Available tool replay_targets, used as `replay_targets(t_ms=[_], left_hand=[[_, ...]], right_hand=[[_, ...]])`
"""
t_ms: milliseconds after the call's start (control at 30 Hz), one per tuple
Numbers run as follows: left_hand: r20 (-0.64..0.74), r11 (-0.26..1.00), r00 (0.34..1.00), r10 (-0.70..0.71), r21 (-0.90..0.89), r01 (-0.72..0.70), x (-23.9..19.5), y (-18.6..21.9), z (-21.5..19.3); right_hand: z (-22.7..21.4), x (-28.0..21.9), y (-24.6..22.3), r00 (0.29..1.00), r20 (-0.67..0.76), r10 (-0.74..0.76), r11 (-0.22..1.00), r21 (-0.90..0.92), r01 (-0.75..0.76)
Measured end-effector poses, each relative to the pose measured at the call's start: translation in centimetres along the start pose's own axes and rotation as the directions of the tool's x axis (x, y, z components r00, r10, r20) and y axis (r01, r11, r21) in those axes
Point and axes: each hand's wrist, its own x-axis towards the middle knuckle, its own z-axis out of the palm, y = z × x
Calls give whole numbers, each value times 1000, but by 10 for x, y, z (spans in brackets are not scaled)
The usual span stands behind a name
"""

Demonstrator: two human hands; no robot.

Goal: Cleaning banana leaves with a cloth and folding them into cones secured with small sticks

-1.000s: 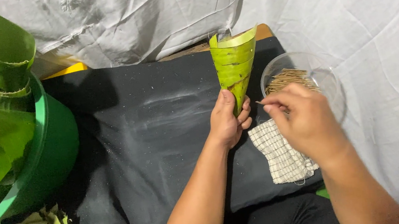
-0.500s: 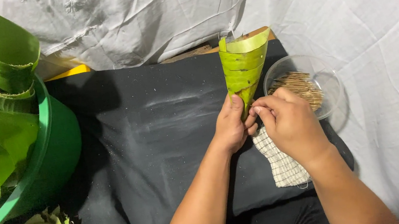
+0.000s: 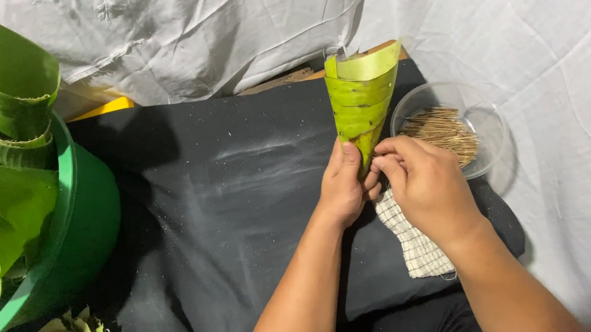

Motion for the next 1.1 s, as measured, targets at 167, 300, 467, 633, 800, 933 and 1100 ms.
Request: replay_targets(t_ms=[167, 300, 467, 633, 800, 933, 1100], left_hand=[[4, 997, 999, -32, -65, 32, -2, 5, 2], [34, 984, 996, -87, -155, 91, -2, -4, -6], [95, 978, 988, -125, -158, 139, -5, 9, 1], [99, 979, 988, -123, -148, 137, -7, 15, 4], [166, 954, 976, -144, -239, 181, -8, 19, 7], [184, 944, 973, -137, -275, 185, -9, 22, 9], [215, 934, 967, -135, -299, 196, -9, 18, 8]], right_hand=[[-9, 2, 2, 1000, 21, 15, 999, 36, -16], [-14, 4, 1, 999, 27, 37, 997, 62, -38], [-11, 9, 2, 999, 33, -30, 995, 97, 26], [-13, 8, -1, 999, 33, -22, 989, 145, 17], [-11, 9, 0, 1000, 19, -9, 975, 222, 5], [-7, 7, -1, 1000, 2, 20, 965, 260, -20], [-7, 6, 0, 999, -12, 32, 966, 256, -27]])
